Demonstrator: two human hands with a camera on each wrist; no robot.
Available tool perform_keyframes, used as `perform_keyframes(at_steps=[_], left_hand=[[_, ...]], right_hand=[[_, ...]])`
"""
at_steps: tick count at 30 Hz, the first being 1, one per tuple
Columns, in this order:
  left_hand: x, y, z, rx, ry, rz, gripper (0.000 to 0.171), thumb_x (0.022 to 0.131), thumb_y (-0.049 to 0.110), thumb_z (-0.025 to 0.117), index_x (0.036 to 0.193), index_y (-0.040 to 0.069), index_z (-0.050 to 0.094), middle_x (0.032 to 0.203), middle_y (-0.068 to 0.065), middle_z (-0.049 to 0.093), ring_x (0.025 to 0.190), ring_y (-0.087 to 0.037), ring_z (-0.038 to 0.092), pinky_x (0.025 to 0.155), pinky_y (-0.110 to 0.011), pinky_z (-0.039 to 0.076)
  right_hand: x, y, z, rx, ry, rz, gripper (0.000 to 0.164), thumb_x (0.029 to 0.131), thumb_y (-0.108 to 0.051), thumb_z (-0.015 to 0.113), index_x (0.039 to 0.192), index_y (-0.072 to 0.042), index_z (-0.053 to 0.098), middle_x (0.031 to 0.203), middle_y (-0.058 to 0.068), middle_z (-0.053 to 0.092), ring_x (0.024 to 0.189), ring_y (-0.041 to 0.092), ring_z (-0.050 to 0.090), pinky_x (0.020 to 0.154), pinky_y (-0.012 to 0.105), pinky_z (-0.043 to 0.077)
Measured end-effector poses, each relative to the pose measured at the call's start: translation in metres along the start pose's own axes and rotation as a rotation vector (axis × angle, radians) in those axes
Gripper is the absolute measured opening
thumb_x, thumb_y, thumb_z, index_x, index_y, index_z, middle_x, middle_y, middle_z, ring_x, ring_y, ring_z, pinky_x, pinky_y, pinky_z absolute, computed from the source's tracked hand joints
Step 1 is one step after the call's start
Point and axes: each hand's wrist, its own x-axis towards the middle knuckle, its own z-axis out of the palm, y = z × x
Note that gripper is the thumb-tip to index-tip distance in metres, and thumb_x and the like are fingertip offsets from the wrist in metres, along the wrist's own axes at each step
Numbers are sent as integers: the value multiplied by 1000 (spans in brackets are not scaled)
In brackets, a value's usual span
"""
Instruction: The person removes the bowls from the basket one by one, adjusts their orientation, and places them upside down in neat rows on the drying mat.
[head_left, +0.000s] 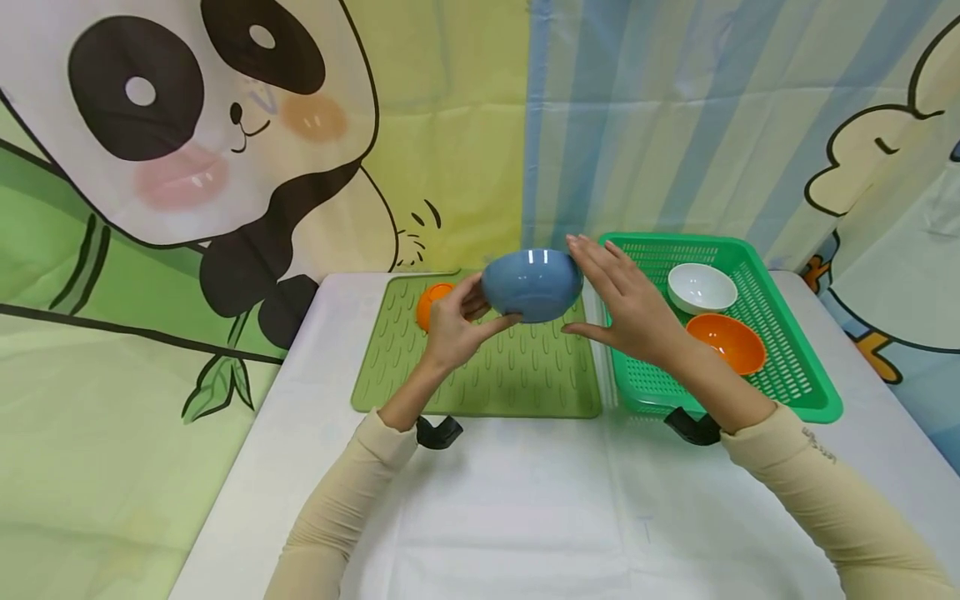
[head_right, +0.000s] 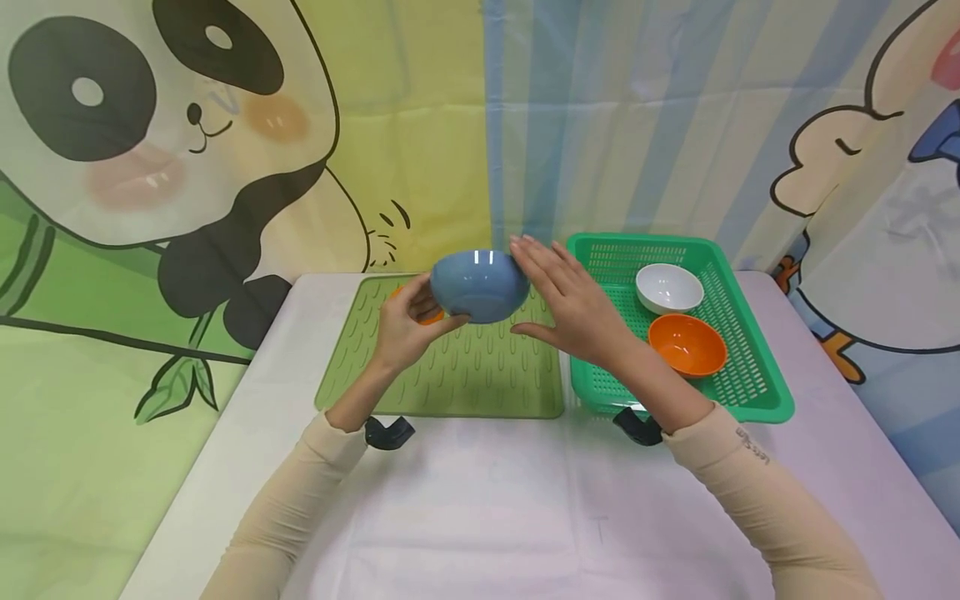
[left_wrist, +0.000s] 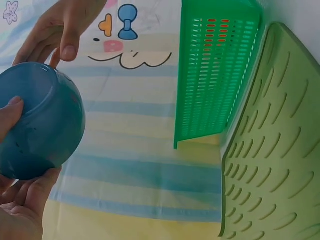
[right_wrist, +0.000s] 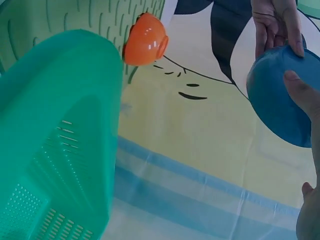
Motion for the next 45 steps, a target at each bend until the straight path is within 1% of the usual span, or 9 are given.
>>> perform_keyframes(at_steps=[5,10,13,17,20,23,37,42,45], left_hand=[[0,-4,-2,-68,-21,-49,64,71,10,80,126,-2,51,112,-21,61,99,-27,63,81,-33,53],[1,0,-4,-135,-47,-115,65,72,10,80,129,0,50,113,-20,61,98,-26,63,79,-30,53],[1,2,-5,-184,-67,-168,65,72,9,79,130,1,49,113,-20,61,98,-26,64,79,-31,53],[0,6,-7,-246,-94,-268,65,74,11,78,132,3,48,115,-19,60,99,-26,63,80,-33,53],[1,8,-9,-266,-103,-336,65,75,14,77,133,5,48,117,-17,60,101,-27,62,82,-33,53],[1,10,-10,-260,-109,-381,64,76,18,77,132,6,48,117,-15,60,102,-27,62,82,-33,52],[-1,10,-11,-260,-145,-449,66,76,26,77,133,9,48,121,-11,59,108,-22,58,84,-35,51],[0,11,-10,-297,-149,-473,65,77,23,76,133,7,48,121,-13,58,106,-23,59,83,-35,52],[1,10,-10,-334,-151,-485,63,77,21,76,132,6,49,120,-15,59,104,-24,60,84,-39,51]], right_hand=[[1,-3,4,-42,30,-37,113,55,-23,90,142,6,25,147,18,26,133,35,27,108,54,20],[2,-6,6,-60,37,-62,115,53,-21,91,142,7,24,147,20,25,133,36,26,108,54,19],[3,-8,7,-63,36,-75,116,52,-21,92,142,7,23,147,20,25,133,37,26,108,54,20],[4,-10,8,-70,40,-81,115,54,-23,91,143,5,23,147,19,26,133,36,27,108,53,21],[5,-11,9,-76,40,-70,117,54,-26,91,143,4,21,147,19,25,133,35,26,108,51,21],[6,-12,10,-76,44,-55,119,53,-27,91,143,4,21,147,19,25,134,36,26,108,51,21],[6,-14,14,-43,31,-14,117,55,-30,90,143,6,22,148,20,24,134,35,25,109,48,22],[5,-15,15,-37,12,5,118,56,-31,90,143,5,20,148,19,22,135,33,24,109,47,22],[4,-15,16,-33,4,19,118,56,-32,89,144,4,19,148,19,22,135,33,24,109,46,23]])
